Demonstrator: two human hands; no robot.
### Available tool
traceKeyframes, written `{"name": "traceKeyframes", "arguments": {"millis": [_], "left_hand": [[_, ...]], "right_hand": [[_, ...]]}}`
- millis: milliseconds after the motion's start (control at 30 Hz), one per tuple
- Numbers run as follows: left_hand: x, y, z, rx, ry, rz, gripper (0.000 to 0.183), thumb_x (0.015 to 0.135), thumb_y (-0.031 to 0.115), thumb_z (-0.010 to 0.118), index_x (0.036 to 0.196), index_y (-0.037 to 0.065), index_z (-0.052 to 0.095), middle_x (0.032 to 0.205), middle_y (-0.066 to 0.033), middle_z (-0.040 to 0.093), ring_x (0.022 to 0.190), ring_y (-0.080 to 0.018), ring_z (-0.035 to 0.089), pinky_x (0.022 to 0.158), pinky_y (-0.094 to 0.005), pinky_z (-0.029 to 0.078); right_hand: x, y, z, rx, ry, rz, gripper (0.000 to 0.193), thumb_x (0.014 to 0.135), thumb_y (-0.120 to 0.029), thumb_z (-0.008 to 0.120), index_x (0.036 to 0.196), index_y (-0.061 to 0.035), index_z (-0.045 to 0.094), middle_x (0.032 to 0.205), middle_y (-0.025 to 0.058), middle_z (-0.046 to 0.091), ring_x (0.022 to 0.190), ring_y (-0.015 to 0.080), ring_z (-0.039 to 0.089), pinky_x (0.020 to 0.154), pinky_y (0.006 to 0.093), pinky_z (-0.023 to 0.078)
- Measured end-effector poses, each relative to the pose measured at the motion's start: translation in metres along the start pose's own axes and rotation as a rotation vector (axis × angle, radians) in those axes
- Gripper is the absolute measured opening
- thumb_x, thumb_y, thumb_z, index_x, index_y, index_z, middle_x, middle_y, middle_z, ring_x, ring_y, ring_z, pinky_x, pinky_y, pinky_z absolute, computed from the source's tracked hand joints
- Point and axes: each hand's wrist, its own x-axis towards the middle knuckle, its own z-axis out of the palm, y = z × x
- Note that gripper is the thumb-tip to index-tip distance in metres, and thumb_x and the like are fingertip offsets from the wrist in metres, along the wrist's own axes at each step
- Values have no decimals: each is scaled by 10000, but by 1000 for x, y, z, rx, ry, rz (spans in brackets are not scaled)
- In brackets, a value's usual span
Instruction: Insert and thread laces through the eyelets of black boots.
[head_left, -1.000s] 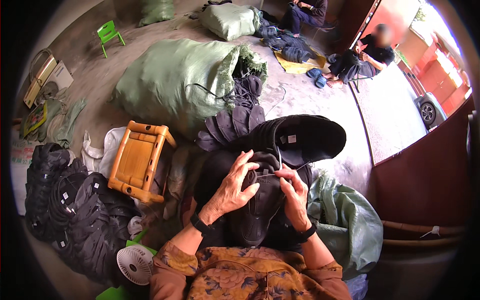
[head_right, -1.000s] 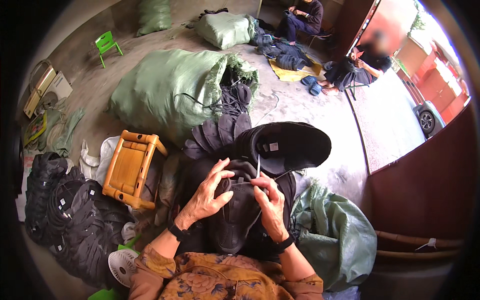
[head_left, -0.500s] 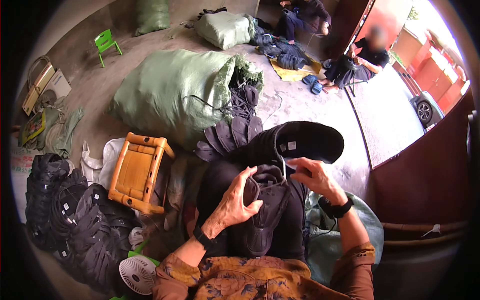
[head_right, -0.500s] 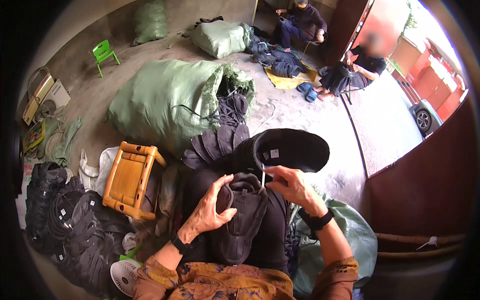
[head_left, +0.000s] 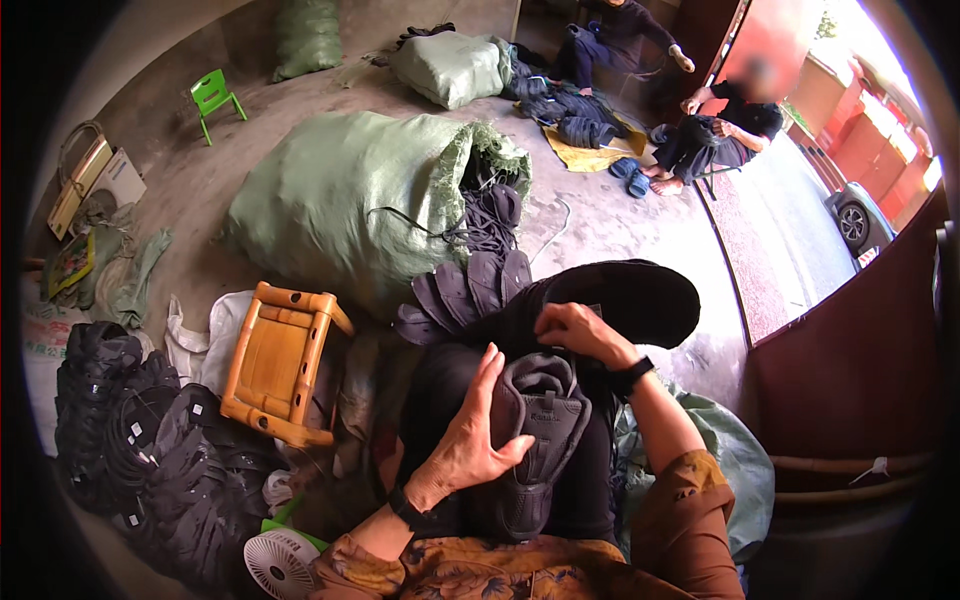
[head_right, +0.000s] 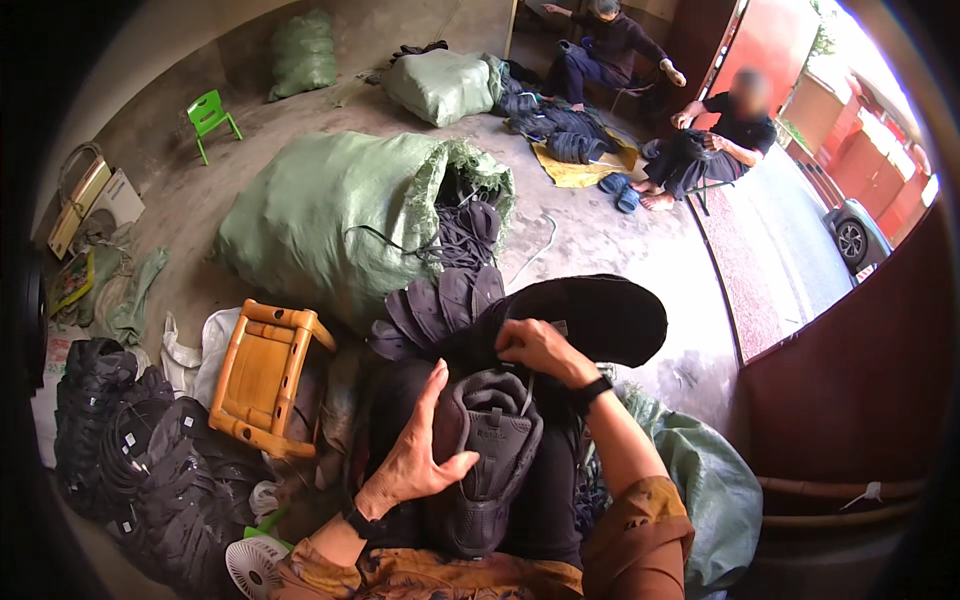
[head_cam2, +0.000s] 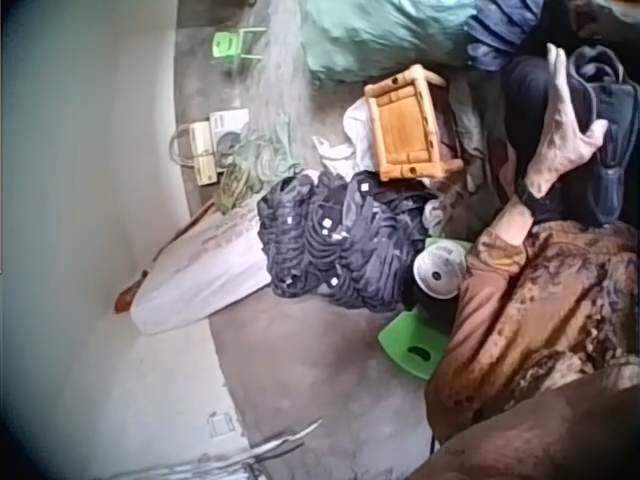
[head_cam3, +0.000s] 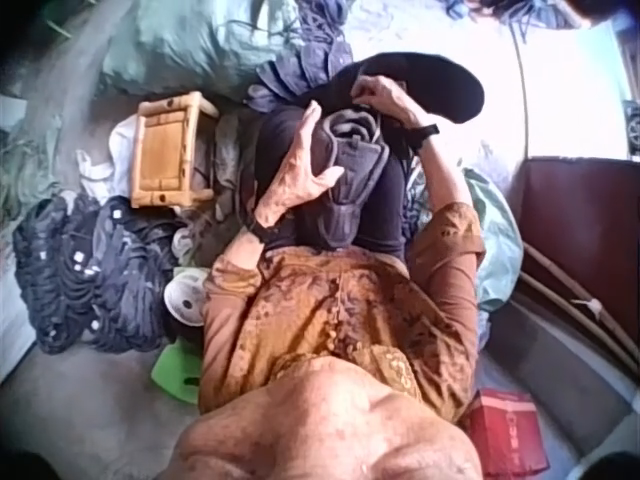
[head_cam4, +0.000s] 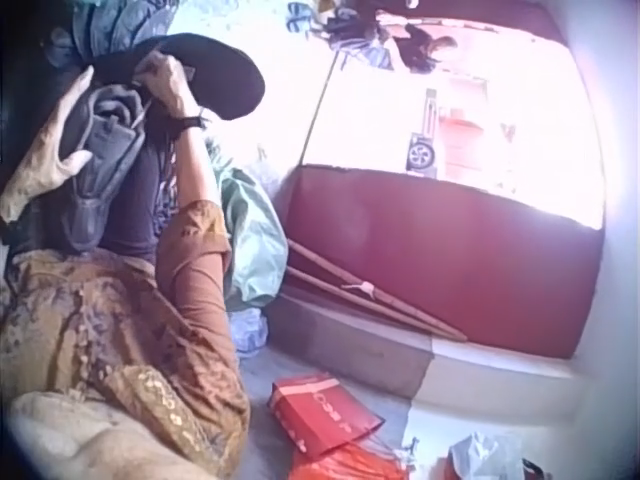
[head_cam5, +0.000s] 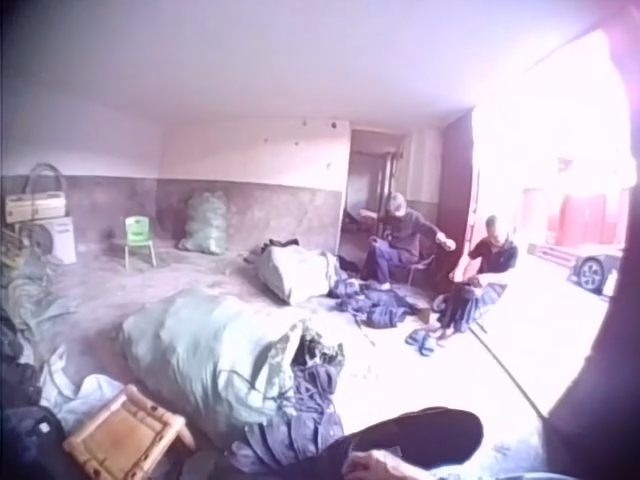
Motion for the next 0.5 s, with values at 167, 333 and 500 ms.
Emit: {"name": "traceKeyframes", "arguments": {"millis": [167,333,500], "left_hand": [[0,-19,-5,-105,-44,-106,687,812,139,697,1416,-3,402,1517,-219,348,1429,-383,308,1164,-417,286],[2,-25,4,-18,-7,6,574,828,105,634,1375,28,477,1449,-180,462,1408,-363,353,1166,-437,282],[-2,-16,-1,10,0,-40,519,817,124,658,1307,26,516,1341,-185,521,1346,-383,416,1129,-450,338]], "right_hand": [[-77,-7,14,215,511,-128,179,837,-89,712,1009,-46,690,880,83,663,831,193,664,712,312,528],[-133,-57,39,396,434,-97,263,940,-157,591,1148,-2,635,1151,156,619,1092,242,588,947,343,447],[-139,-73,63,255,518,-81,317,910,-179,637,1176,-18,576,1228,208,564,1156,360,546,1002,400,406]]}}
